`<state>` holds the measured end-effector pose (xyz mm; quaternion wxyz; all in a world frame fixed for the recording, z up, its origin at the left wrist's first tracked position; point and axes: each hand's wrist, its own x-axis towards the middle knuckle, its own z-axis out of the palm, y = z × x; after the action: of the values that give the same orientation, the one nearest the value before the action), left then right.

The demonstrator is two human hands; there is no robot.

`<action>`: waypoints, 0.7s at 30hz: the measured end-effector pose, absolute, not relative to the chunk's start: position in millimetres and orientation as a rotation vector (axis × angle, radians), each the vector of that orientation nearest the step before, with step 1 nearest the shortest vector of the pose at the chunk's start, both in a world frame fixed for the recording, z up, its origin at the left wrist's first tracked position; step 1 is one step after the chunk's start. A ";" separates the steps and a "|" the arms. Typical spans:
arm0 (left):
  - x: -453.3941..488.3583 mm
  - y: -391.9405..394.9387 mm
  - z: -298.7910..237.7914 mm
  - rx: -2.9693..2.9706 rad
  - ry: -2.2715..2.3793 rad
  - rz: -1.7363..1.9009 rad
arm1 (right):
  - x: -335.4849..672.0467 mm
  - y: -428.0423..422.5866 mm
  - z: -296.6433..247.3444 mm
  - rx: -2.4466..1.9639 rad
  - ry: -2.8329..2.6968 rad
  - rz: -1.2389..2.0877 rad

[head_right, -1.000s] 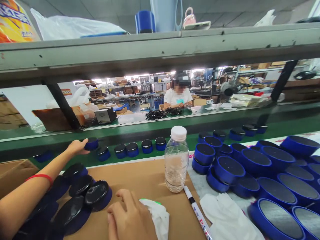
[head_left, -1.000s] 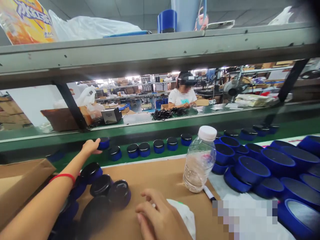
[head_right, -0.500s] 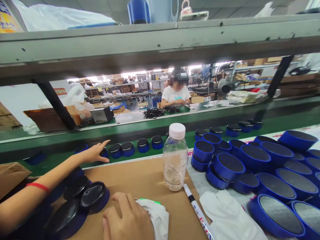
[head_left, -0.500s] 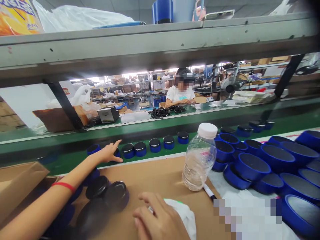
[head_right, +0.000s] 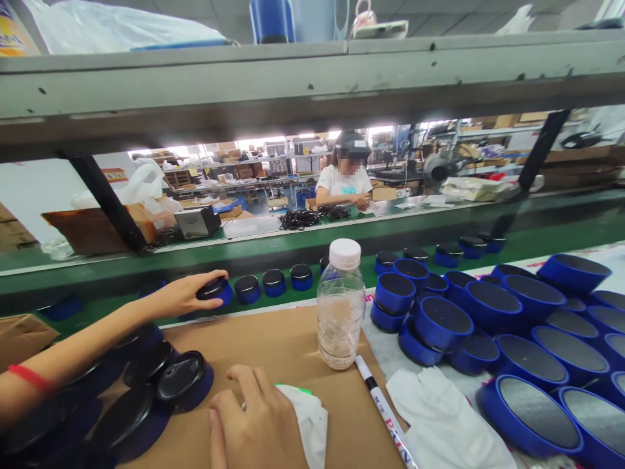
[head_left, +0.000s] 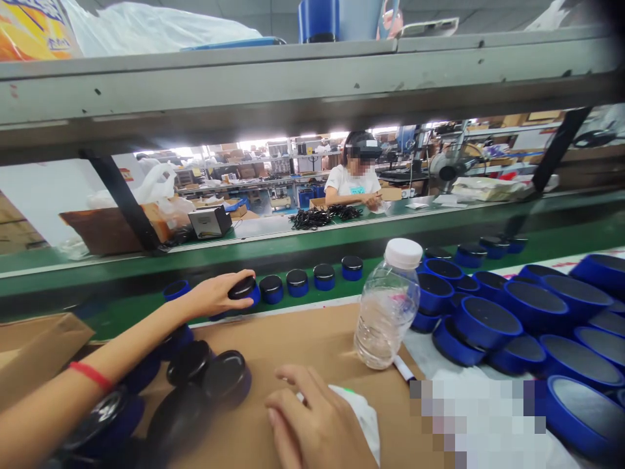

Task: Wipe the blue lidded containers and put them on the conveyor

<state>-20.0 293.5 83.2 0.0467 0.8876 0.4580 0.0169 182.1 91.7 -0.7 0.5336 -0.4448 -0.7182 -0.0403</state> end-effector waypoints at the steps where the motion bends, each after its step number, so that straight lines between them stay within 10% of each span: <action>1: -21.6 284.1 84.9 2.706 1.340 -0.003 | 181.9 90.9 0.5 -1.059 -1.712 -0.089; 21: 57.0 299.0 57.6 2.432 1.635 0.499 | 194.8 85.5 14.8 -0.951 -1.766 0.184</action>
<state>57.0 299.0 57.6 0.0841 0.8152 0.5481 0.1671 194.8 85.5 14.8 0.5345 -0.3990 -0.7411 0.0770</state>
